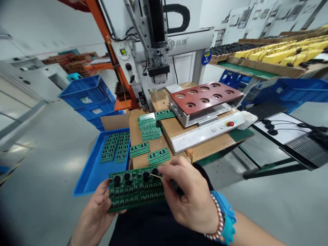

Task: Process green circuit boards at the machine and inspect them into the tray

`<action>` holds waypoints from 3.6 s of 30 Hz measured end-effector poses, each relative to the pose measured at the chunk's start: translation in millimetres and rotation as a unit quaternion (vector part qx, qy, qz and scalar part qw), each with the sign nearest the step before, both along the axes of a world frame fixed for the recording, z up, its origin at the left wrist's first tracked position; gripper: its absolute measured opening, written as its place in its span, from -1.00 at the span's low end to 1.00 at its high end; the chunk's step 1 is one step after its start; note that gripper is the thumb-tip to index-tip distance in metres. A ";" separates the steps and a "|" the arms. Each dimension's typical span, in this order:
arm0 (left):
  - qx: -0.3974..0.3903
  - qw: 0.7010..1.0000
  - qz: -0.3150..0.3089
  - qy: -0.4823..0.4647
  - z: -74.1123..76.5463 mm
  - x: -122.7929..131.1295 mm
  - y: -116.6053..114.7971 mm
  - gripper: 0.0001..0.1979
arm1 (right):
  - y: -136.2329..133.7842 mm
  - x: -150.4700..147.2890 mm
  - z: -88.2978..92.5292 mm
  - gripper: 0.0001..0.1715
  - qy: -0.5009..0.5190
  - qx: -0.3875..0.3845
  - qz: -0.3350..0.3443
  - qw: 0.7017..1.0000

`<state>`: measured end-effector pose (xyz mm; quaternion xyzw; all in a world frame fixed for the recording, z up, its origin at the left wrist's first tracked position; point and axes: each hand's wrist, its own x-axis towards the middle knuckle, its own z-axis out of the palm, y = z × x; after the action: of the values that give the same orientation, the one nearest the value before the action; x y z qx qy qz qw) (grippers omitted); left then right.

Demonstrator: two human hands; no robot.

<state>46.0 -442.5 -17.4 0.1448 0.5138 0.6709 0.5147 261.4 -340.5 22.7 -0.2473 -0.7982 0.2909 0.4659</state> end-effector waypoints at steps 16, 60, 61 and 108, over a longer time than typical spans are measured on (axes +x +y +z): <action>-0.002 1.000 -0.008 -0.005 1.4 -0.2 -0.3 -0.55 | 0.4 -3.0 4.0 -0.52 0.000 0.002 0.026 1.000; -0.002 1.000 -0.014 -0.010 1.1 0.9 -0.9 -0.55 | 2.1 0.5 1.8 -0.44 0.029 -0.016 0.019 0.999; -0.003 1.000 -0.010 -0.009 0.7 0.8 -0.9 -0.54 | 1.8 0.9 2.1 -0.45 0.026 -0.016 0.021 0.999; 0.006 1.000 -0.013 -0.013 -4.6 -3.7 -2.0 -0.51 | 2.3 3.1 0.5 -0.43 0.038 -0.027 0.035 0.998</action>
<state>42.3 -444.5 -22.0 0.1452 0.5014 0.6689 0.5292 264.5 -338.3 23.2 -0.2201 -0.7800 0.3377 0.4787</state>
